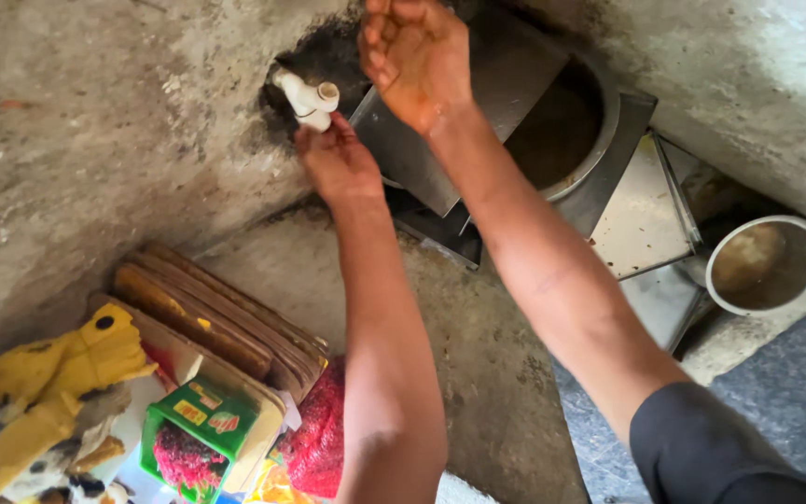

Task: The person places hard-boiled egg halves onto individual pastry squares that have been topped with a spiced filling, then picks up a long knife.

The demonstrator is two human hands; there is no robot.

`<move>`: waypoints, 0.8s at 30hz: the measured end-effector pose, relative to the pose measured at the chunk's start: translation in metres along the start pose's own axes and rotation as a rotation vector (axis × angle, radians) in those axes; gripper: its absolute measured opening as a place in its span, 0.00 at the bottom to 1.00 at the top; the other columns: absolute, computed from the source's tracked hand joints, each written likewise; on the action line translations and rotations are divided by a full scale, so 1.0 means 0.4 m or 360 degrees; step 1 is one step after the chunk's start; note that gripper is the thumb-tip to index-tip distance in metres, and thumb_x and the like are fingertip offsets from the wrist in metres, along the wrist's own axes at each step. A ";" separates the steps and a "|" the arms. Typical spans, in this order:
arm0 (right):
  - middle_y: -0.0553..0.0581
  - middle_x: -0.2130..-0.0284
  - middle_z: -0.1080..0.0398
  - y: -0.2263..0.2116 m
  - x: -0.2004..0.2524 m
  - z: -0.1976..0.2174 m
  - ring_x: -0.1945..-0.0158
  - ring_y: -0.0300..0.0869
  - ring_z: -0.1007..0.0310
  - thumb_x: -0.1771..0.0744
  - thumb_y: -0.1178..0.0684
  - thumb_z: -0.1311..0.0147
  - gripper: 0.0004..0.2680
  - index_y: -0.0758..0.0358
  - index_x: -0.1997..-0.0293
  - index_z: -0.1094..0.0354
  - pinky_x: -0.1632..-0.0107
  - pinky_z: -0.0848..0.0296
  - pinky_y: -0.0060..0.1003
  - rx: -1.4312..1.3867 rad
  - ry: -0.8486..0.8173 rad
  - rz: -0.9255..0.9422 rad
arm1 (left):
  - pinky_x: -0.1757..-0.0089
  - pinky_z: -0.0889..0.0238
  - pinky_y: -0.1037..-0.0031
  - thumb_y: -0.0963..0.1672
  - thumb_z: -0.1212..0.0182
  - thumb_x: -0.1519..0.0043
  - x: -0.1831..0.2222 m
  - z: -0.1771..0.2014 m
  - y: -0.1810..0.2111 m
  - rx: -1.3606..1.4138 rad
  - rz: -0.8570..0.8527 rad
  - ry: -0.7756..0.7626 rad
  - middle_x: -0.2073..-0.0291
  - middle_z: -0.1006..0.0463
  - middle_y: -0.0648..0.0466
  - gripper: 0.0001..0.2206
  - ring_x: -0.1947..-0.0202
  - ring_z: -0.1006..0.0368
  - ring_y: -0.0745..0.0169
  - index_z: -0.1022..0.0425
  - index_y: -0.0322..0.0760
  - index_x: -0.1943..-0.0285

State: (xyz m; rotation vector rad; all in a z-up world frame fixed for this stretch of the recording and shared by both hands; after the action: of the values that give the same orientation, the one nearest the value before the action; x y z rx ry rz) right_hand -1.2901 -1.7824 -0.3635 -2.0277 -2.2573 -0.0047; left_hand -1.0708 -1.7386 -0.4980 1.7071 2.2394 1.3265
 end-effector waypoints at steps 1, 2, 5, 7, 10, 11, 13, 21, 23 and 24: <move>0.61 0.66 0.27 0.010 0.016 -0.051 0.68 0.45 0.30 0.29 0.52 0.57 0.11 0.70 0.53 0.31 0.68 0.32 0.33 -0.0084 -0.0210 -0.0029 | 0.53 0.29 0.67 0.40 0.50 0.31 -0.005 0.011 -0.023 0.0009 -0.0008 0.0004 0.50 0.22 0.45 0.08 0.53 0.25 0.54 0.32 0.31 0.46; 0.61 0.66 0.27 0.019 0.031 -0.074 0.68 0.45 0.30 0.29 0.52 0.57 0.11 0.70 0.53 0.31 0.68 0.32 0.33 -0.0079 -0.0214 -0.0036 | 0.52 0.29 0.68 0.38 0.50 0.30 -0.008 0.017 -0.049 -0.0011 -0.0019 0.0026 0.50 0.24 0.45 0.08 0.53 0.27 0.54 0.32 0.30 0.44; 0.64 0.66 0.28 0.078 0.074 -0.126 0.64 0.47 0.28 0.30 0.55 0.56 0.10 0.74 0.52 0.31 0.64 0.29 0.35 -0.0157 -0.0010 -0.0145 | 0.50 0.30 0.64 0.39 0.52 0.32 0.022 -0.015 -0.124 0.0222 0.0369 -0.0104 0.50 0.24 0.43 0.11 0.51 0.27 0.51 0.33 0.30 0.42; 0.66 0.66 0.23 0.096 0.116 -0.125 0.64 0.56 0.22 0.33 0.55 0.56 0.12 0.73 0.52 0.29 0.56 0.23 0.47 0.0609 0.0471 -0.0085 | 0.48 0.29 0.60 0.42 0.55 0.35 0.073 -0.089 -0.166 0.0472 0.0758 -0.0272 0.50 0.23 0.42 0.14 0.49 0.26 0.48 0.34 0.30 0.42; 0.66 0.53 0.22 0.062 0.297 -0.312 0.41 0.56 0.22 0.30 0.53 0.57 0.14 0.68 0.43 0.27 0.34 0.29 0.48 0.2449 0.0358 0.0456 | 0.38 0.40 0.59 0.43 0.53 0.30 0.240 -0.254 -0.200 0.1166 0.1683 -0.0291 0.33 0.36 0.24 0.24 0.32 0.40 0.33 0.43 0.24 0.25; 0.66 0.53 0.22 0.069 0.354 -0.354 0.41 0.56 0.22 0.30 0.53 0.57 0.14 0.68 0.43 0.27 0.34 0.29 0.48 0.2455 0.0341 0.0462 | 0.35 0.45 0.58 0.42 0.58 0.27 0.248 -0.256 -0.167 0.0521 0.1342 -0.0286 0.32 0.37 0.27 0.23 0.29 0.42 0.33 0.47 0.23 0.24; 0.73 0.29 0.41 0.071 0.446 -0.439 0.21 0.60 0.52 0.25 0.48 0.60 0.18 0.73 0.29 0.41 0.22 0.52 0.46 0.2652 0.0184 0.0517 | 0.33 0.49 0.56 0.42 0.62 0.25 0.316 -0.310 -0.094 -0.0074 0.0971 -0.0265 0.31 0.38 0.30 0.22 0.27 0.44 0.34 0.50 0.21 0.23; 0.73 0.26 0.47 -0.115 0.421 -0.335 0.35 0.49 0.40 0.26 0.34 0.59 0.31 0.77 0.21 0.42 0.25 0.45 0.41 0.1299 0.0691 0.0506 | 0.27 0.65 0.66 0.49 0.58 0.24 0.754 -0.562 0.099 -0.1533 0.0067 -0.1293 0.19 0.55 0.36 0.29 0.18 0.60 0.44 0.58 0.24 0.20; 0.71 0.29 0.44 -0.170 0.361 -0.317 0.32 0.53 0.41 0.28 0.37 0.59 0.29 0.75 0.23 0.47 0.27 0.42 0.46 0.0764 0.0572 0.0371 | 0.27 0.62 0.65 0.48 0.55 0.25 0.903 -0.578 0.179 -0.1817 -0.0363 -0.1299 0.20 0.53 0.34 0.29 0.18 0.58 0.41 0.55 0.24 0.19; 0.68 0.32 0.41 -0.149 0.341 -0.317 0.29 0.57 0.43 0.30 0.40 0.59 0.27 0.72 0.26 0.51 0.29 0.39 0.51 0.0216 0.0494 0.0237 | 0.26 0.58 0.64 0.46 0.51 0.27 0.973 -0.594 0.225 -0.2113 -0.0770 -0.1293 0.20 0.51 0.33 0.30 0.18 0.56 0.39 0.53 0.25 0.19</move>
State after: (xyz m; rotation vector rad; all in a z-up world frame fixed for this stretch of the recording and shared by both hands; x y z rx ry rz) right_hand -1.3534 -1.6630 -0.2222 -1.9634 -1.8678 -0.1401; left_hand -1.2721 -1.5656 -0.1164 0.8209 0.7924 1.1562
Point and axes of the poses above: each hand's wrist, its own x-axis away from the middle knuckle, its own z-axis out of the back of the hand, y = z × x, the point moved 9 cm from there along -x, towards the middle knuckle
